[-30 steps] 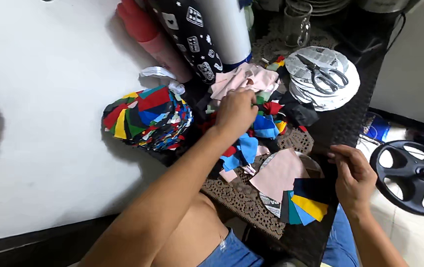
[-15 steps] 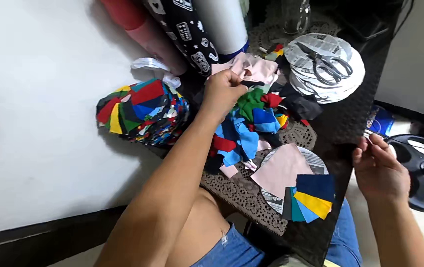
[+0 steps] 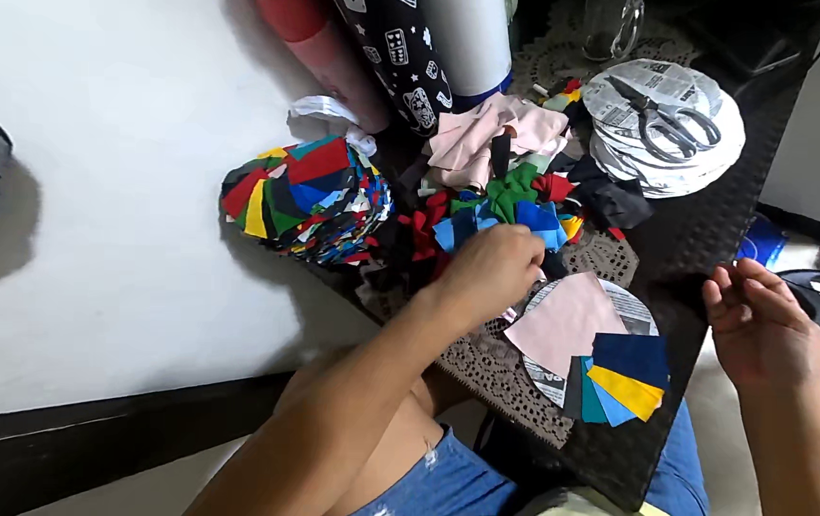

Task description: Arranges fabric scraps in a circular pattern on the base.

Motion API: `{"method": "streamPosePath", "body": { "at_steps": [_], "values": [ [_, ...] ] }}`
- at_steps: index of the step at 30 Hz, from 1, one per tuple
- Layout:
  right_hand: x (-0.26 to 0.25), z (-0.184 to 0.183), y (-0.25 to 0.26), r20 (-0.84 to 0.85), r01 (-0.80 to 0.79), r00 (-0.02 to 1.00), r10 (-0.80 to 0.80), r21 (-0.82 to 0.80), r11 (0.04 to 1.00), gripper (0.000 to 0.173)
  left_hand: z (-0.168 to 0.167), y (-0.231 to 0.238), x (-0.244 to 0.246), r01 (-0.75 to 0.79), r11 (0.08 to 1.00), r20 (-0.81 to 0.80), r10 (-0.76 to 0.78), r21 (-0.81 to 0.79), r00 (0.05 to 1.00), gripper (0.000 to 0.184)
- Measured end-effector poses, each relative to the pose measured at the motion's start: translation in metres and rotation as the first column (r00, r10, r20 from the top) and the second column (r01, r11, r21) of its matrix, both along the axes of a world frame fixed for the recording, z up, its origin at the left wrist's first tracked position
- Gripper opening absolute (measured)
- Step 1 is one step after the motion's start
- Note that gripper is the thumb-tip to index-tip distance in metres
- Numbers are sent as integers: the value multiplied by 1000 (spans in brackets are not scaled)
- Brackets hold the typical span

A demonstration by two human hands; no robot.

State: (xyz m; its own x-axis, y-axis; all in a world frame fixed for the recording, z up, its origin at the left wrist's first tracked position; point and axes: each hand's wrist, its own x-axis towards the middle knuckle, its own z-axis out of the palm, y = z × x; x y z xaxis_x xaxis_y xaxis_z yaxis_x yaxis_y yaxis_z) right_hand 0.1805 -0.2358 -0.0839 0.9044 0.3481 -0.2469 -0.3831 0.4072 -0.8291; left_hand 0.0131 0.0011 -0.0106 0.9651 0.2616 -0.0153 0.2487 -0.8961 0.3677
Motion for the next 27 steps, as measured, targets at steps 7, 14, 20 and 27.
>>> {"method": "streamPosePath", "body": {
  "at_steps": [7,14,20,27],
  "values": [
    [0,0,1,24,-5,1000,5,-14,1000,34,-29,-6,-2,52,988,-98,-38,145,995,14],
    [-14,9,10,271,-94,951,151,-214,972,27,4,30,-4,-325,839,75,394,-436,916,7],
    [-58,18,55,731,-101,543,414,-433,896,21,22,27,-7,-345,314,-136,533,-884,835,13],
    [-79,28,100,936,221,111,335,-351,910,16,24,6,-4,-341,17,-299,441,-940,847,19]
  ]
}}
